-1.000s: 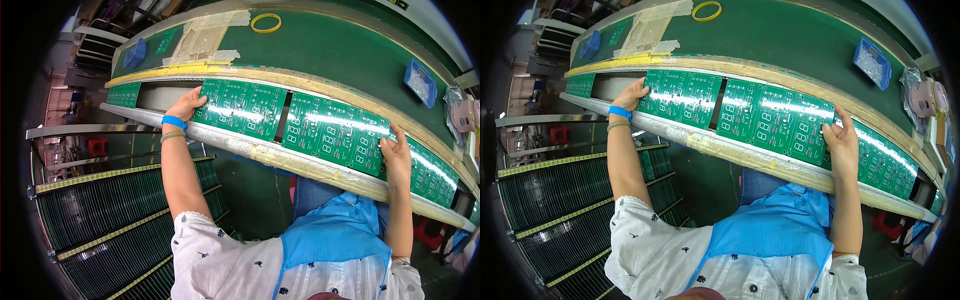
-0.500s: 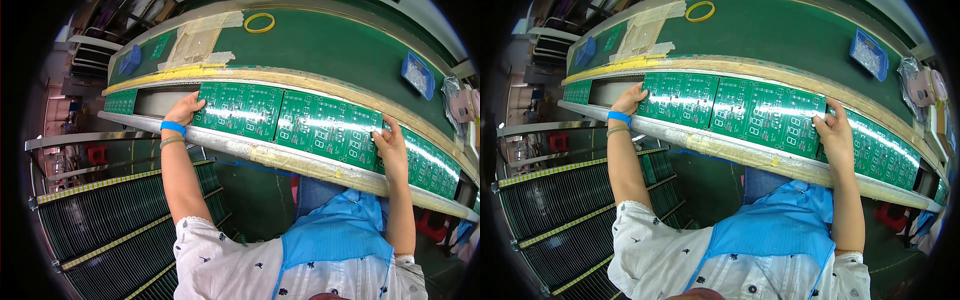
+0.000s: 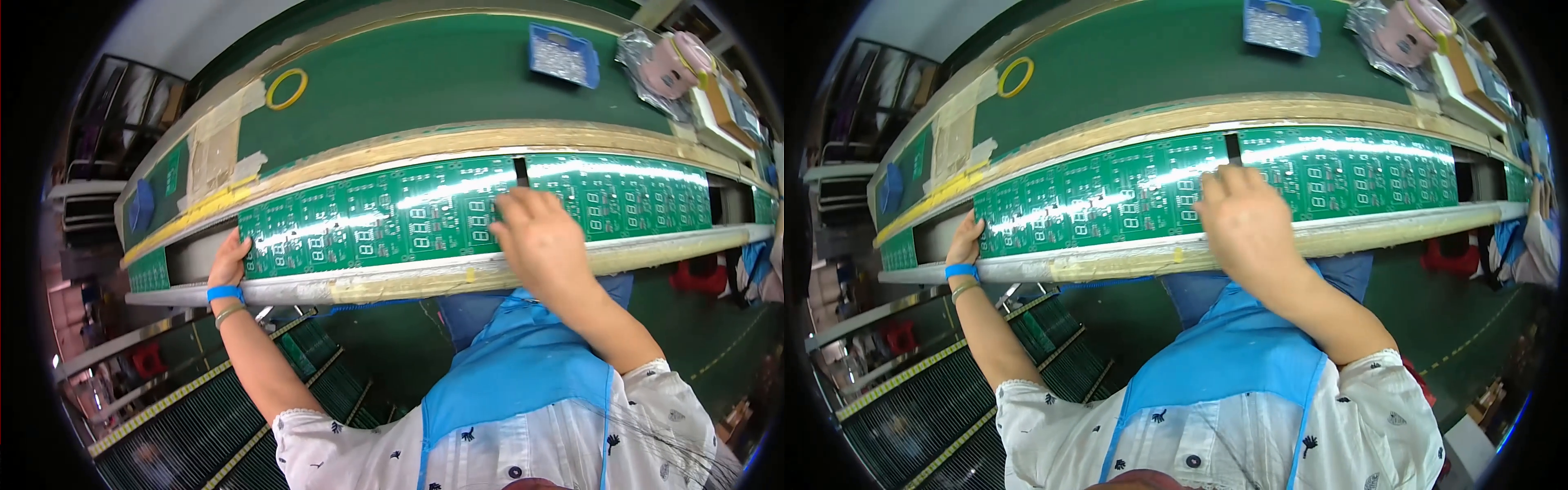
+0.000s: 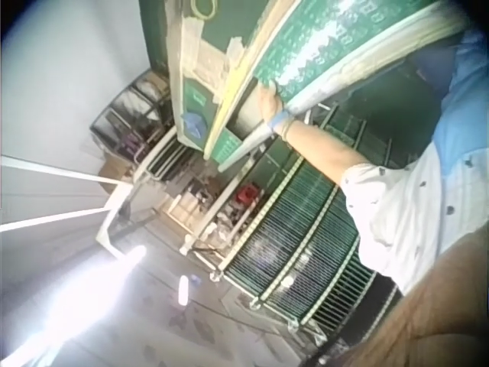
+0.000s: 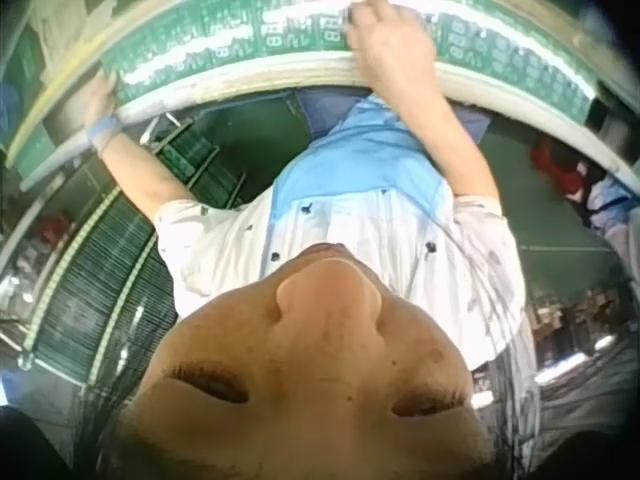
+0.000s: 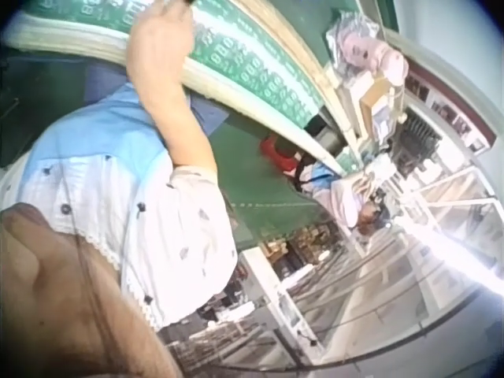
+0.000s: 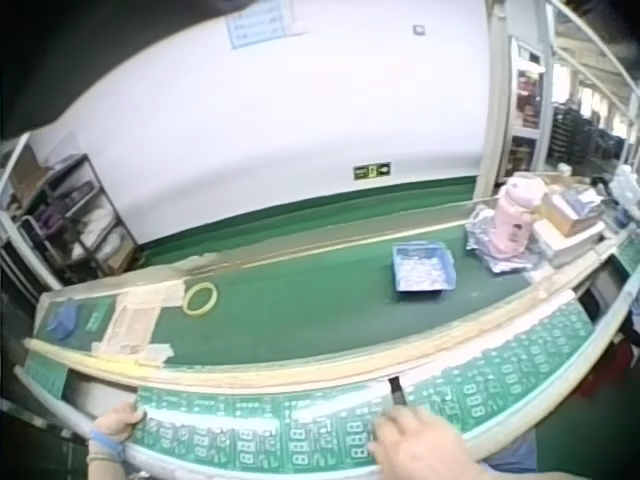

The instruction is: Insert small electronic components into a green printed circuit board on an assembly line.

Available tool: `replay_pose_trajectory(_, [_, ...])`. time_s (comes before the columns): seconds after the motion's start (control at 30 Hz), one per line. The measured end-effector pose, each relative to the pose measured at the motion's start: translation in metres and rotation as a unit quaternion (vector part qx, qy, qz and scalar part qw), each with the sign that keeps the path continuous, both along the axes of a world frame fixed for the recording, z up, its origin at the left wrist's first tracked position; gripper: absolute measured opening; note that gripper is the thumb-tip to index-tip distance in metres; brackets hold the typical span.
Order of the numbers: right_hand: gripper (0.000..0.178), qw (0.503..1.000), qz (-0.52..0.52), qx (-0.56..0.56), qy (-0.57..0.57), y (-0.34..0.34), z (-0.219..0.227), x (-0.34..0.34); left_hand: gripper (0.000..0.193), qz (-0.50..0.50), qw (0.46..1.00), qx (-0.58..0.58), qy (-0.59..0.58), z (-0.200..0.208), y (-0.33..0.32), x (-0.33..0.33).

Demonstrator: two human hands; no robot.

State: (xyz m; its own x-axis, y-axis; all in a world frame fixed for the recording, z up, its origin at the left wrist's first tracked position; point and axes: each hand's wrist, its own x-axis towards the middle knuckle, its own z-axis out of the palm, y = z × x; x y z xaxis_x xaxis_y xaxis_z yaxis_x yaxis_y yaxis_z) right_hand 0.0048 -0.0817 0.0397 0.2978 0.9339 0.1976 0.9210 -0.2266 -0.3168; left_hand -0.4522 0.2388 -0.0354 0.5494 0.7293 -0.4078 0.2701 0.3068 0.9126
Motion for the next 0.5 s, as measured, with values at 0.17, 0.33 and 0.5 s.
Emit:
replay_pose_trajectory(0.17, [0.03, 0.996, 0.077, 0.007, -0.036, -0.014, -0.008, 0.006, 0.044, -0.018, 1.0, -0.001, 0.007, 0.002, -0.007, 0.033])
replay_pose_trajectory(0.33, [0.03, 0.995, 0.068, 0.021, -0.065, -0.017, -0.007, 0.014, 0.046, 0.002, 1.0, -0.005, 0.01, 0.004, -0.016, 0.042])
replay_pose_trajectory(0.5, [0.031, 0.983, 0.176, 0.061, 0.004, -0.013, 0.004, -0.009, 0.056, 0.24, 0.936, 0.216, 0.143, 0.016, -0.053, 0.031])
